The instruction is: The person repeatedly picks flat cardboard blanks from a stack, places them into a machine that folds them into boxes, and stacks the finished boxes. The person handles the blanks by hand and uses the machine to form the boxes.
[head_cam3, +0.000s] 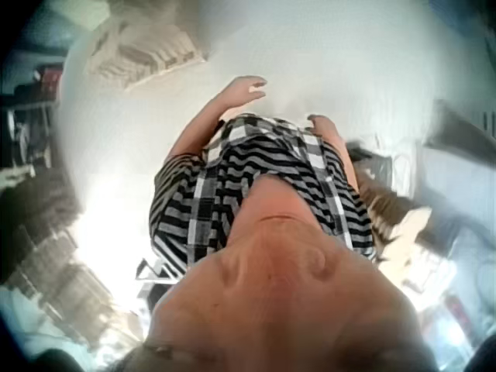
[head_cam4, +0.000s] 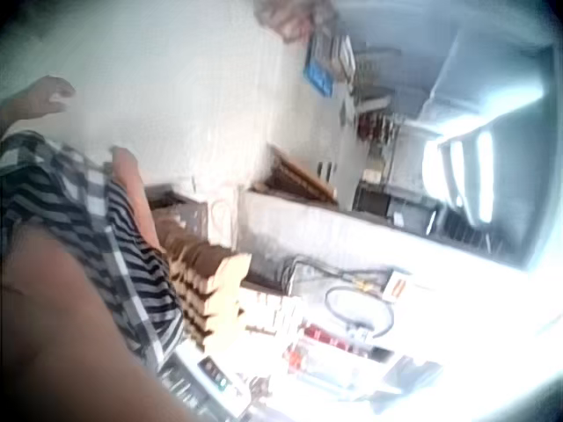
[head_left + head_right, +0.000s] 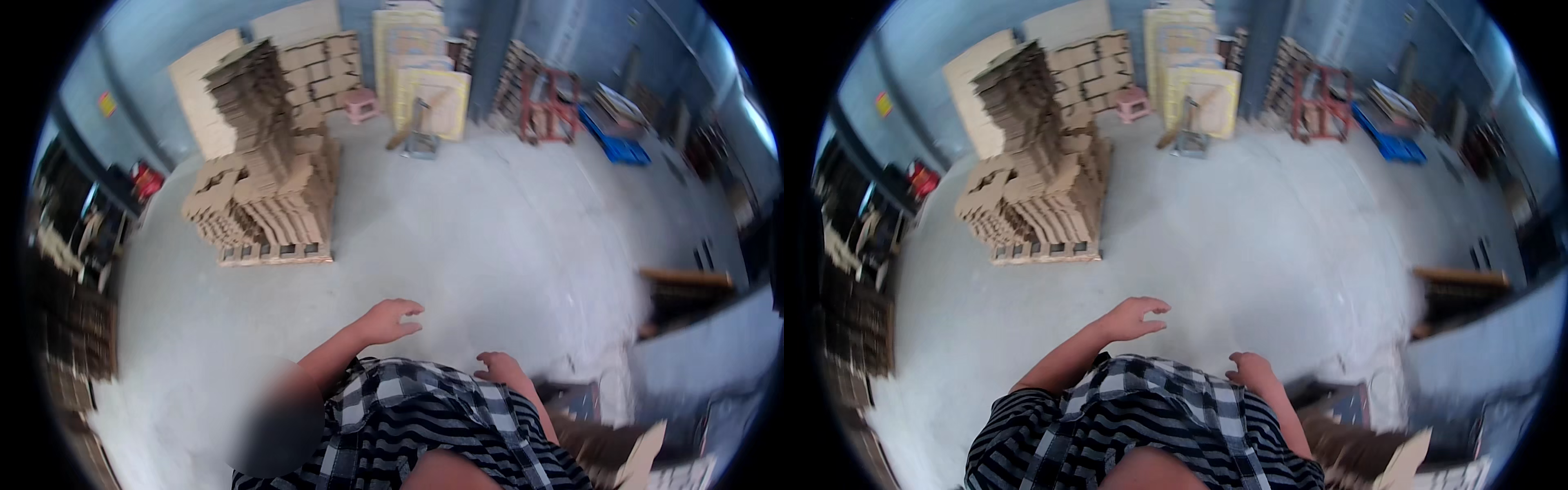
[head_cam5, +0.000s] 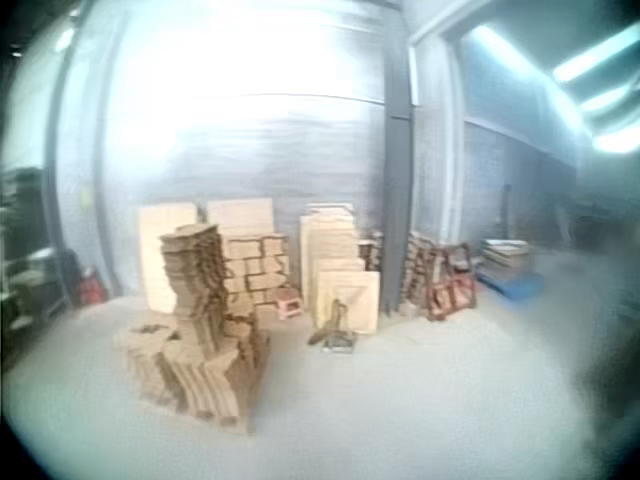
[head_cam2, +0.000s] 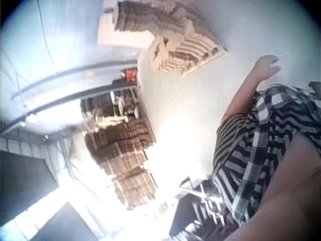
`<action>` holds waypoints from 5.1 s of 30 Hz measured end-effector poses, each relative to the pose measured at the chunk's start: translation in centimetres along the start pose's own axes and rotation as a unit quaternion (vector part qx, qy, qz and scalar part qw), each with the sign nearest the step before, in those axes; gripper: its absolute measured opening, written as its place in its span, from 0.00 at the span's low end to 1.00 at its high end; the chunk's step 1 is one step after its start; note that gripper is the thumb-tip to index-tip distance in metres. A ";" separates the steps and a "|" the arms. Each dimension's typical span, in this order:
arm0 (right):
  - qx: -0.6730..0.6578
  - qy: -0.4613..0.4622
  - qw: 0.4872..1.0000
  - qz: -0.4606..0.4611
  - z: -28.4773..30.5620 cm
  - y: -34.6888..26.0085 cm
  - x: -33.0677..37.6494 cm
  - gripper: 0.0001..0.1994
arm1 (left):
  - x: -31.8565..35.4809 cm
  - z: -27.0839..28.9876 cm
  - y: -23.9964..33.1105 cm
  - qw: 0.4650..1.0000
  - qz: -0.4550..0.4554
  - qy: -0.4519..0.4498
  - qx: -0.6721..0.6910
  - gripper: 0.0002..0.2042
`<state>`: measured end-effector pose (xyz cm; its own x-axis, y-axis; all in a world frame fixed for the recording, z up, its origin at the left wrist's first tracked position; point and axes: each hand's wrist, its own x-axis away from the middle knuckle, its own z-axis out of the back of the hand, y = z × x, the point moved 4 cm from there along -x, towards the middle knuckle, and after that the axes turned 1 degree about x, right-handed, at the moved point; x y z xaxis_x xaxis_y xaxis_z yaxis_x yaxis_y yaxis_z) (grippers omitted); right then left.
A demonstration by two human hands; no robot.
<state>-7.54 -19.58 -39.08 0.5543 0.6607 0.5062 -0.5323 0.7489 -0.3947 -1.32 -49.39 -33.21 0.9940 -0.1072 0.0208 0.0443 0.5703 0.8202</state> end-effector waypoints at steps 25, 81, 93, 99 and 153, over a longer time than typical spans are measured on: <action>0.040 -0.067 0.996 -0.040 20.4 12.1 -53.7 0.21 | -24.6 34.2 -21.8 0.877 0.107 0.442 0.151 0.12; -0.232 -0.405 0.753 0.464 63.1 -82.8 -113.2 0.36 | -15.4 79.3 -29.6 0.298 0.331 0.894 0.052 0.33; -0.245 -0.476 0.758 0.374 63.8 -84.5 -111.9 0.24 | -15.6 79.0 -29.6 0.401 0.226 0.881 0.110 0.29; -0.297 -0.486 0.723 0.391 64.9 -84.9 -112.1 0.21 | -15.8 79.0 -29.3 0.353 0.212 0.906 0.100 0.29; -0.419 -0.459 0.485 0.615 64.5 -85.9 -113.1 0.37 | -18.1 76.9 -23.5 0.359 0.002 0.885 -0.297 0.45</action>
<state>-65.79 -161.91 -12.99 -0.5767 0.6201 -0.5319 0.5620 -0.1714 -0.8091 -28.04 -123.48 -8.94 -0.5219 0.2795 -0.8059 -0.4674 0.6966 0.5443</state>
